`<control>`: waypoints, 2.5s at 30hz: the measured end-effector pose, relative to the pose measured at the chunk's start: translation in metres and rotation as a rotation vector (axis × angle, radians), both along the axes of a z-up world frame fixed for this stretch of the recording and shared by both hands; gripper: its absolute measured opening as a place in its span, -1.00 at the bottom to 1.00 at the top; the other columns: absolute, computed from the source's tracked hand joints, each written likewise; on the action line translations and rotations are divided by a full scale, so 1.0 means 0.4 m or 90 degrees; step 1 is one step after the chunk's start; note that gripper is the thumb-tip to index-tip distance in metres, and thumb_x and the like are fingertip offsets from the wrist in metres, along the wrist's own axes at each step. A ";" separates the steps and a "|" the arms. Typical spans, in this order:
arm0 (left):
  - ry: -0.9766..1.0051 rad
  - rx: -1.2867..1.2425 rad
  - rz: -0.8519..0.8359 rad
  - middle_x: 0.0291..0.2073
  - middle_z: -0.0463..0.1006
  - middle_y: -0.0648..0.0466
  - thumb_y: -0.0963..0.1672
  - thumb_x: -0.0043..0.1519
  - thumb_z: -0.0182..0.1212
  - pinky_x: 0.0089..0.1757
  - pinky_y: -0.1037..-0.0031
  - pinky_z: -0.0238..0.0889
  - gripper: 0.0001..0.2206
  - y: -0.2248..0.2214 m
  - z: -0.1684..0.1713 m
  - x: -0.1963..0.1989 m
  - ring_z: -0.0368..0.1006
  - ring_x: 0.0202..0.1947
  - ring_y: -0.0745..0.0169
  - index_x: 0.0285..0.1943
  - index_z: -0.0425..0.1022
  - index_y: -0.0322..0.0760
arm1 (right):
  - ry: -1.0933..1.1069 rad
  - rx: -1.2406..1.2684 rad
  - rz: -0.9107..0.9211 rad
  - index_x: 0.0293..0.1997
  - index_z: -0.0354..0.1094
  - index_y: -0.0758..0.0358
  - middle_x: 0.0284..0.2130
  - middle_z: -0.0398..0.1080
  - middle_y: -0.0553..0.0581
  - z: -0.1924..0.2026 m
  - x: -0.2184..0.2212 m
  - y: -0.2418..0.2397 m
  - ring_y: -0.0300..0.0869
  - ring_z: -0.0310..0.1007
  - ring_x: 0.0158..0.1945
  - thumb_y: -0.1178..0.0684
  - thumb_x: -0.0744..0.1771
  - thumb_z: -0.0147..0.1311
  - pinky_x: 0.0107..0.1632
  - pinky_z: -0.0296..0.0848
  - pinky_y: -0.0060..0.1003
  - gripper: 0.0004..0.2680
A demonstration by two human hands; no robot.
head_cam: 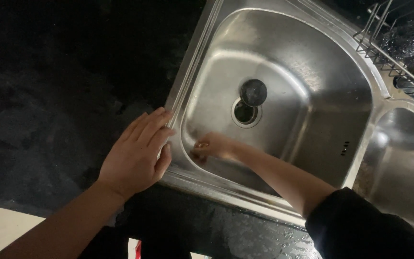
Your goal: Cleaning a kitchen sink, sorting vegetables on the floor, washing them in a bowl, and organizing eggs into trays.
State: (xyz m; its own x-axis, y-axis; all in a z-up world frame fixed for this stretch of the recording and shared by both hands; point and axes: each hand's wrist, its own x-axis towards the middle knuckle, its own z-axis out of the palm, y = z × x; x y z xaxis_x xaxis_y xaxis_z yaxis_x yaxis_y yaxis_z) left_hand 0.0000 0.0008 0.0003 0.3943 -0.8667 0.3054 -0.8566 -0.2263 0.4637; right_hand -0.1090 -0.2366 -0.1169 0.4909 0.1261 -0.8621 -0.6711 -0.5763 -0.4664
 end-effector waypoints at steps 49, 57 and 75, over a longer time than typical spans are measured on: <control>0.034 -0.009 -0.002 0.30 0.45 -0.18 -0.20 0.32 0.13 0.32 0.04 0.24 -0.80 0.000 -0.004 0.002 0.33 0.40 -0.14 0.10 0.51 -0.35 | -0.184 -0.515 -0.167 0.65 -0.41 0.08 0.56 -0.21 0.26 -0.142 0.010 -0.394 0.23 -0.22 0.55 -0.31 0.28 0.31 0.48 0.01 0.27 -0.12; 0.042 -0.019 -0.011 0.28 0.47 -0.22 -0.22 0.30 0.15 0.33 0.06 0.23 -0.83 -0.002 -0.001 0.001 0.34 0.39 -0.16 0.04 0.51 -0.38 | -0.045 -0.447 -0.192 0.53 -0.08 -0.28 0.32 -0.16 0.29 -0.028 0.012 -0.360 0.28 -0.11 0.42 -0.22 0.25 0.24 0.32 0.29 0.27 -0.33; 0.042 -0.011 -0.012 0.35 0.38 -0.19 -0.22 0.26 0.19 0.34 0.06 0.19 -0.83 0.003 -0.024 0.002 0.28 0.43 -0.15 0.01 0.49 -0.35 | -0.306 -0.556 0.148 0.55 -0.18 0.35 0.56 -0.25 0.41 -0.178 -0.238 -0.224 0.16 -0.42 0.64 -0.27 0.39 -0.02 0.57 -0.49 0.23 -0.36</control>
